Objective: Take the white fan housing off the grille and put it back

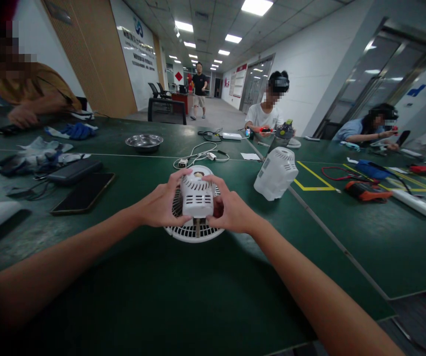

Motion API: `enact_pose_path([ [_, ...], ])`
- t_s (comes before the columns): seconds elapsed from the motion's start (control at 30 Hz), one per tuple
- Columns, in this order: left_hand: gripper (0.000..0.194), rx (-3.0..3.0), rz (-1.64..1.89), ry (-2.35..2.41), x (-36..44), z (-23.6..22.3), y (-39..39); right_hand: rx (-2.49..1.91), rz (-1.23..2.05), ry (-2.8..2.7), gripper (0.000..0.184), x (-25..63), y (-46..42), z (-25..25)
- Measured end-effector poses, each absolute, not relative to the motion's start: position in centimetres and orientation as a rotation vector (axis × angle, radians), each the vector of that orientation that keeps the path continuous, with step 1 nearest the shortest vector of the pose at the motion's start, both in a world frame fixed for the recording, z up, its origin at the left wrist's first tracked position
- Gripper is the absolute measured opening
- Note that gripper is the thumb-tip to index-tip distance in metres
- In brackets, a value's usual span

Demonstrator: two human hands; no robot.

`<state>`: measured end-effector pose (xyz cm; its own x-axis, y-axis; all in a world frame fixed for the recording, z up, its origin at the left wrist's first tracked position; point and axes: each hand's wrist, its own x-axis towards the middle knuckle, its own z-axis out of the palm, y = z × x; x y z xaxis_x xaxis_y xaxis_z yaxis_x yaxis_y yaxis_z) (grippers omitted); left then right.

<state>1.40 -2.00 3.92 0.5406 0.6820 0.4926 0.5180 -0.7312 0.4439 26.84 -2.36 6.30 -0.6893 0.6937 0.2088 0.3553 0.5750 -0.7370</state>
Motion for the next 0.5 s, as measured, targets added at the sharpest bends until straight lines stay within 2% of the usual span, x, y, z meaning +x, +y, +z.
enact_pose_path([
  [0.33,0.113,2.568,0.903,0.979,0.6,3.9,-1.6,-0.833,0.876,-2.389,0.087,27.0,-2.6,6.5],
  [0.5,0.112,2.582,0.972,1.326,2.4,3.4,-2.4,-0.841,0.696,-2.329,0.100,27.6,-2.2,5.7],
])
